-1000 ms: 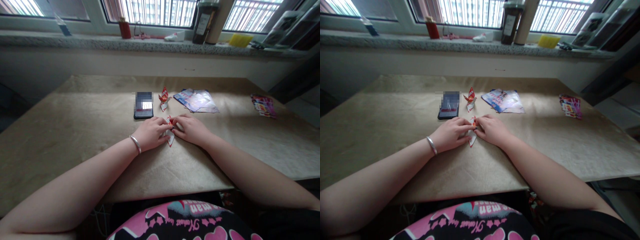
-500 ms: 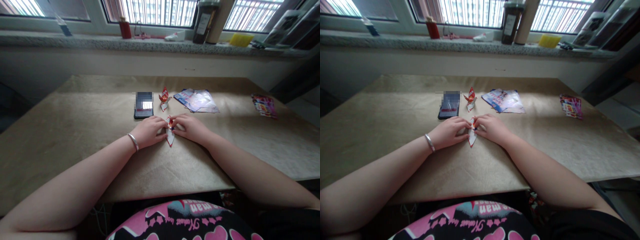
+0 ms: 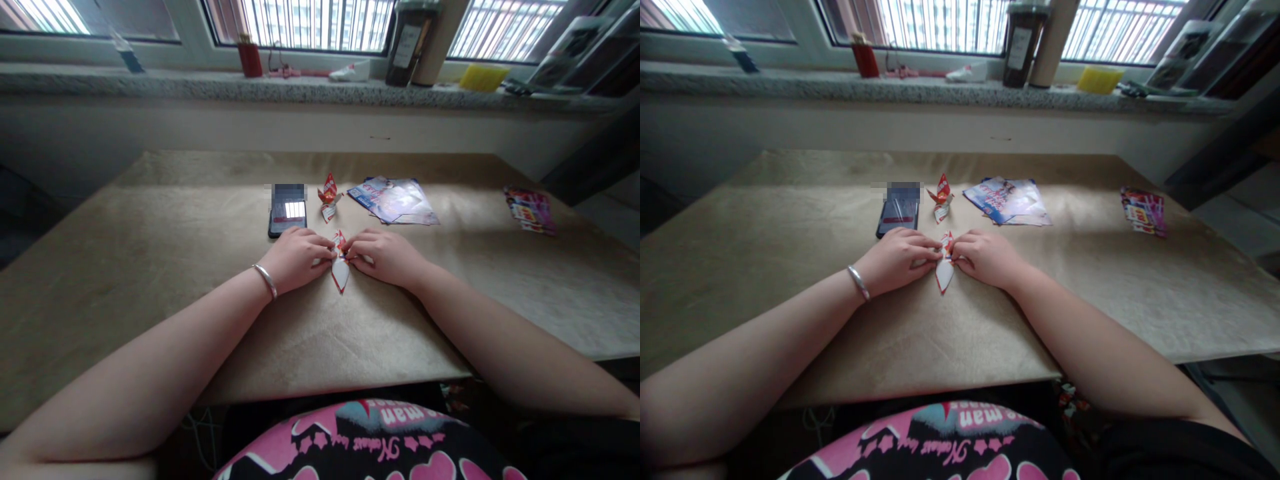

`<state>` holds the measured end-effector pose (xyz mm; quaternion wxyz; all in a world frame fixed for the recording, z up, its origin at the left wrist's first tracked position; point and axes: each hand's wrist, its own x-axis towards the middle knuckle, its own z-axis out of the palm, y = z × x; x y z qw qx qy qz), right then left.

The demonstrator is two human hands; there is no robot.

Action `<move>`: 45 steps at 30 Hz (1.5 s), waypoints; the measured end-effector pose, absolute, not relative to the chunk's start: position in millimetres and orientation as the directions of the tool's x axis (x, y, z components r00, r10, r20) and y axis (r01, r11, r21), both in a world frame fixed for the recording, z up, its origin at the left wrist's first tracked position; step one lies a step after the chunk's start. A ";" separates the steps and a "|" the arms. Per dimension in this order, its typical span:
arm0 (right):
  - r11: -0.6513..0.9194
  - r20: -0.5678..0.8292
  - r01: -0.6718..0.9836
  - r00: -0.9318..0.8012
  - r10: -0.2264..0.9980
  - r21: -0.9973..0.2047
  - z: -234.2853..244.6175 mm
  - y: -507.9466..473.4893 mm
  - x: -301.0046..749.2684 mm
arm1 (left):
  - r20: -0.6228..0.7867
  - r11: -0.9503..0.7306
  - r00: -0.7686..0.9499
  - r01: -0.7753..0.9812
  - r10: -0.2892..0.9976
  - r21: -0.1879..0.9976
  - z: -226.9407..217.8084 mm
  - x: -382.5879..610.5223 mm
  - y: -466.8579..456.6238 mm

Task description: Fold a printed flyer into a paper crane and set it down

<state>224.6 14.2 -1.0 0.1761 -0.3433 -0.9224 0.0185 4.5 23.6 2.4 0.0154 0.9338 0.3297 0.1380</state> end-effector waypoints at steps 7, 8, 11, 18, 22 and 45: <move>0.756 0.273 0.649 -0.745 0.608 0.088 4.3 10.2 222.9 | 0.262 -0.807 0.768 0.584 0.584 0.084 3.4 8.1 17.8; 0.759 0.267 0.641 -0.755 0.598 0.111 4.7 9.9 222.8 | 0.259 -0.803 0.765 0.591 0.590 0.083 3.7 8.4 16.9; 0.771 0.256 0.618 -0.778 0.573 0.153 5.1 9.8 223.1 | 0.250 -0.798 0.762 0.597 0.597 0.084 4.4 8.2 15.6; 0.822 0.217 0.521 -0.851 0.479 0.231 7.4 11.4 224.3 | 0.261 -0.790 0.748 0.600 0.611 0.127 1.4 4.9 18.6; 0.835 0.221 0.482 -0.874 0.434 0.265 7.8 12.0 224.5 | 0.275 -0.797 0.750 0.585 0.602 0.148 -0.5 3.1 20.8; 0.745 0.385 0.609 -0.641 0.664 -0.272 -7.7 14.3 221.2 | 0.204 -0.820 0.797 0.569 0.568 0.063 11.3 3.6 13.7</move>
